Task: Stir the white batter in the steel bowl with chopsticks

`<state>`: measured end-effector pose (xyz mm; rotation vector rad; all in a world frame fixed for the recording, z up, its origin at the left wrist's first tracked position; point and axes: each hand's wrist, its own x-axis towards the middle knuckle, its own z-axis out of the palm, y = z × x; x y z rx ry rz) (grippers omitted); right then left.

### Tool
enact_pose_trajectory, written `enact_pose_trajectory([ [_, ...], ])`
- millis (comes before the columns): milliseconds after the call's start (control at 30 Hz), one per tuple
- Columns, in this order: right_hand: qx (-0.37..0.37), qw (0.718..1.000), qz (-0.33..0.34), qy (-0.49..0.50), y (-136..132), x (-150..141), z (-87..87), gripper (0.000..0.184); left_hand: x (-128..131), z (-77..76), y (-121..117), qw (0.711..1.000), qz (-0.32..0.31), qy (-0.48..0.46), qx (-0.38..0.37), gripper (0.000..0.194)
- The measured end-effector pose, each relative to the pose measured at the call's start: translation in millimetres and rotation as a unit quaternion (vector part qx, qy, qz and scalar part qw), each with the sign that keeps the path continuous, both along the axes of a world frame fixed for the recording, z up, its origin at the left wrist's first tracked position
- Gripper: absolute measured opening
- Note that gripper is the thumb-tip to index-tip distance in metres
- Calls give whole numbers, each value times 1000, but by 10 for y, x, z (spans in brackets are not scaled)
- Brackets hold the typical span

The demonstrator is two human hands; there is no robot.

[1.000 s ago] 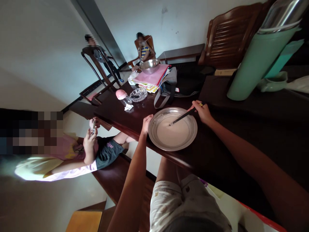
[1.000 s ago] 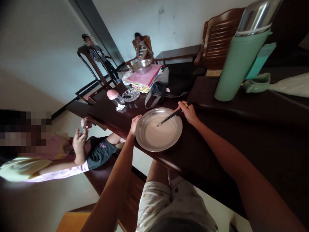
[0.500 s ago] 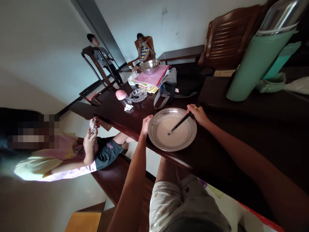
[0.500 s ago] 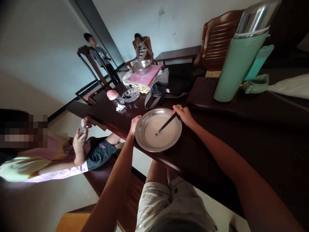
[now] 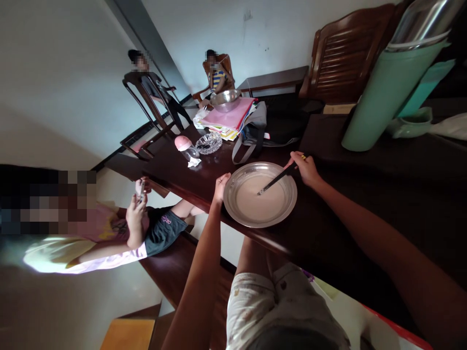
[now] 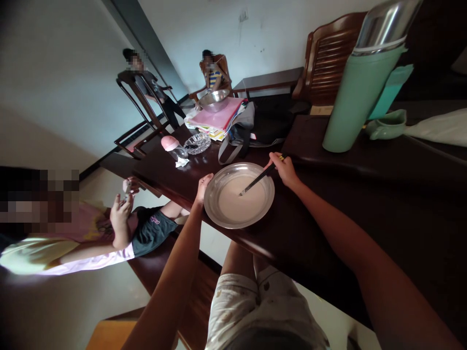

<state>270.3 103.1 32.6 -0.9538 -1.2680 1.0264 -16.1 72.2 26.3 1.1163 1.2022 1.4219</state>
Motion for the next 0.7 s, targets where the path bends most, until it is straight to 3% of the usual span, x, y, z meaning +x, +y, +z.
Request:
enact_pose_trajectory([
  [167,-7,998,50,-35,-12,-18,5,48,14,17,-17,1000,1,1,-2,45],
  [333,-8,1000,-12,-13,-1,6,5,50,19,19,-13,1000,3,-1,-6,44],
  [500,1,998,48,-37,-19,-20,8,46,17,15,-4,1000,9,-5,-10,43],
  [633,-10,1000,-6,-15,-1,1,7,47,18,15,-12,1000,9,-8,-11,43],
  [700,-14,1000,-1,-10,2,2,4,48,17,15,-15,1000,7,-7,-11,44],
])
